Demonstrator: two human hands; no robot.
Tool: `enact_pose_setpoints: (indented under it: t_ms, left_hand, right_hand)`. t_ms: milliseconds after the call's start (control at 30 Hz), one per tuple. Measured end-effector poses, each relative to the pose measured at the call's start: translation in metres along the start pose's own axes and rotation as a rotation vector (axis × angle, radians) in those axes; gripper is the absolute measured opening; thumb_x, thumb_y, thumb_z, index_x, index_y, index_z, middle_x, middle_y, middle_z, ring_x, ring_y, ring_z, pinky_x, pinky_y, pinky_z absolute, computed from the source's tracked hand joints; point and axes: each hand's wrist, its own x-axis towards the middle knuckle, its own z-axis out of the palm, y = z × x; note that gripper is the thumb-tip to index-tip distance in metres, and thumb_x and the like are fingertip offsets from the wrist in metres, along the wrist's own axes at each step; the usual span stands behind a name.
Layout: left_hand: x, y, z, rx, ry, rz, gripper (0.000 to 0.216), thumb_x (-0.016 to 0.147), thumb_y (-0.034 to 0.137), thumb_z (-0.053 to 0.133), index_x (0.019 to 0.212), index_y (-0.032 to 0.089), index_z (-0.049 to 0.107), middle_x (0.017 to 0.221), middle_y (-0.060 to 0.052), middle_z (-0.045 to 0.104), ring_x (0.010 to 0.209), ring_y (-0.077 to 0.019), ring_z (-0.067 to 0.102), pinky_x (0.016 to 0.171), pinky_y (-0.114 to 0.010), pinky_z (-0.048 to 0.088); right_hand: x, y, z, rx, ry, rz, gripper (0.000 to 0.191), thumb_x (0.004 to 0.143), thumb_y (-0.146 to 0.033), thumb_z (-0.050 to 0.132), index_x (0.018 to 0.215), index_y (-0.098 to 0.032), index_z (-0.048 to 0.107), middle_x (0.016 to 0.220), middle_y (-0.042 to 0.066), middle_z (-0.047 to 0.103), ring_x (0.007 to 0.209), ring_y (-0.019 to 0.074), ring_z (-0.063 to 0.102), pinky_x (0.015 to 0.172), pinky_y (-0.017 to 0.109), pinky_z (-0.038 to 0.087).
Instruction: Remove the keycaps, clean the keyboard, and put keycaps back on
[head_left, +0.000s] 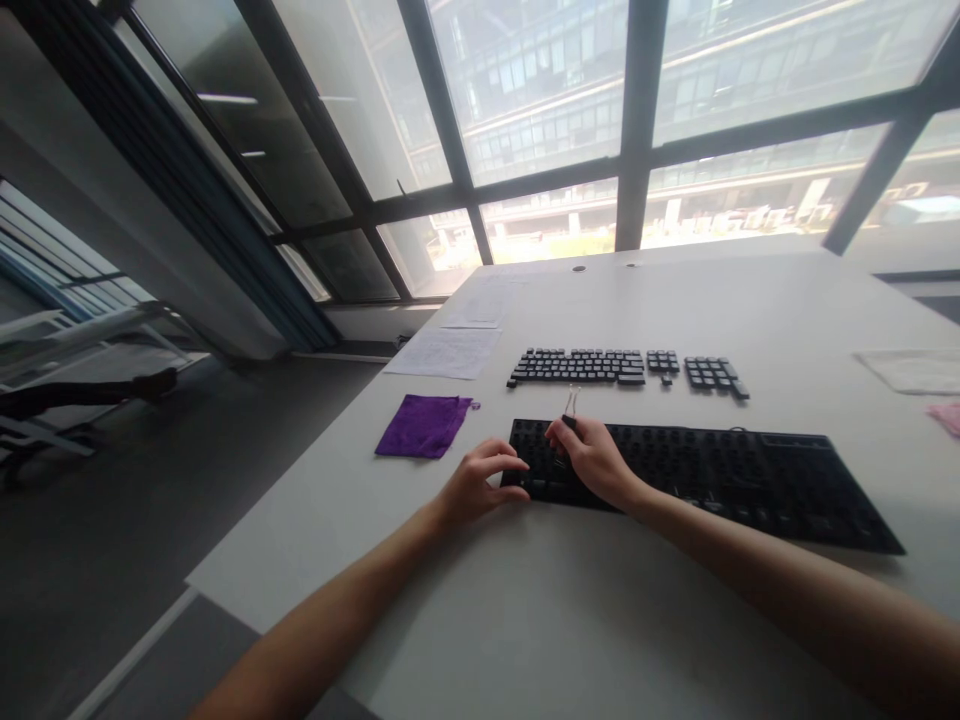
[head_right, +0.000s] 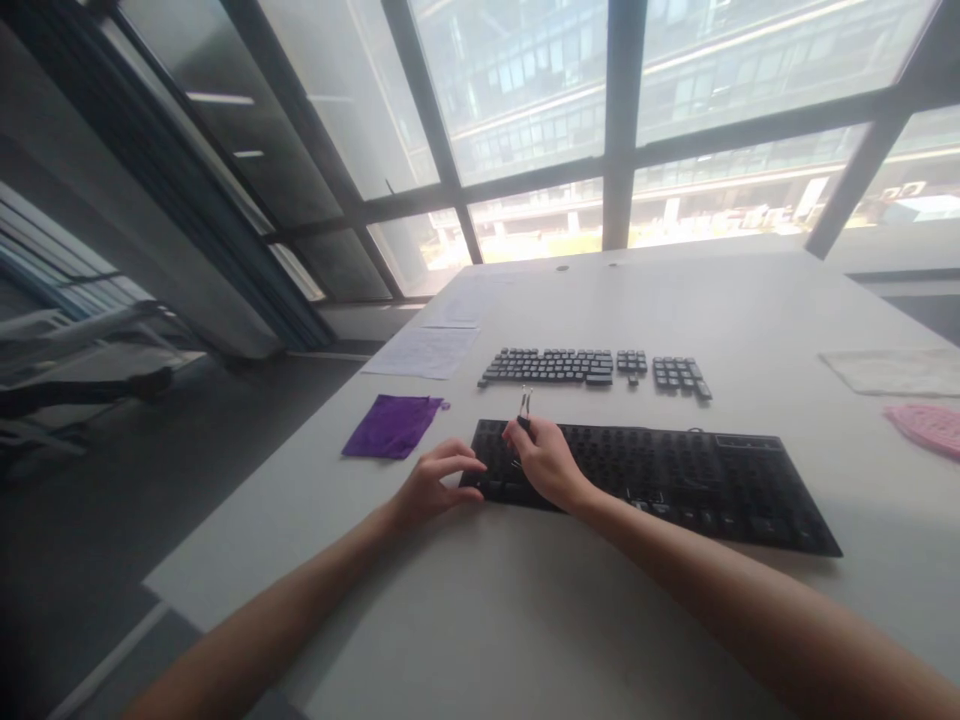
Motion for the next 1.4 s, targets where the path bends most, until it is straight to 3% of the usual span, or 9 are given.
enact_pose_setpoints:
  t_ms: [167, 600, 833, 1400]
  left_hand:
    - [0.002, -0.004, 0.004, -0.001, -0.048, 0.021, 0.038, 0.077, 0.047, 0.079, 0.103, 0.019, 0.074, 0.093, -0.009, 0.063, 0.088, -0.0200, 0.061, 0.079, -0.033, 0.053]
    - [0.004, 0.004, 0.005, -0.025, -0.027, -0.066, 0.030, 0.079, 0.046, 0.077, 0.093, 0.019, 0.076, 0.091, -0.008, 0.063, 0.086, -0.0193, 0.062, 0.079, -0.033, 0.053]
    - [0.000, 0.005, 0.009, 0.020, -0.038, -0.061, 0.027, 0.088, 0.044, 0.068, 0.094, 0.017, 0.071, 0.096, -0.009, 0.062, 0.091, -0.0205, 0.061, 0.083, -0.035, 0.052]
    - [0.001, 0.006, 0.009, 0.130, -0.035, -0.030, 0.030, 0.092, 0.046, 0.062, 0.094, 0.017, 0.069, 0.097, -0.009, 0.063, 0.091, -0.0207, 0.062, 0.080, -0.032, 0.051]
  right_hand:
    - [0.000, 0.000, -0.001, -0.004, -0.004, -0.010, 0.037, 0.094, -0.045, 0.051, 0.077, -0.016, 0.065, 0.070, 0.003, 0.064, 0.067, 0.0176, 0.058, 0.061, 0.027, 0.044]
    - [0.000, 0.000, 0.000, -0.014, -0.014, -0.003, 0.036, 0.094, -0.045, 0.051, 0.077, -0.016, 0.065, 0.071, 0.003, 0.064, 0.067, 0.0175, 0.059, 0.062, 0.027, 0.044]
    - [-0.001, -0.002, 0.000, -0.021, -0.016, 0.004, 0.036, 0.094, -0.045, 0.051, 0.078, -0.016, 0.065, 0.071, 0.003, 0.064, 0.067, 0.0172, 0.058, 0.062, 0.027, 0.044]
    - [0.000, -0.001, 0.000, -0.071, 0.005, 0.011, 0.037, 0.094, -0.045, 0.050, 0.076, -0.016, 0.065, 0.070, 0.003, 0.064, 0.066, 0.0172, 0.059, 0.061, 0.026, 0.043]
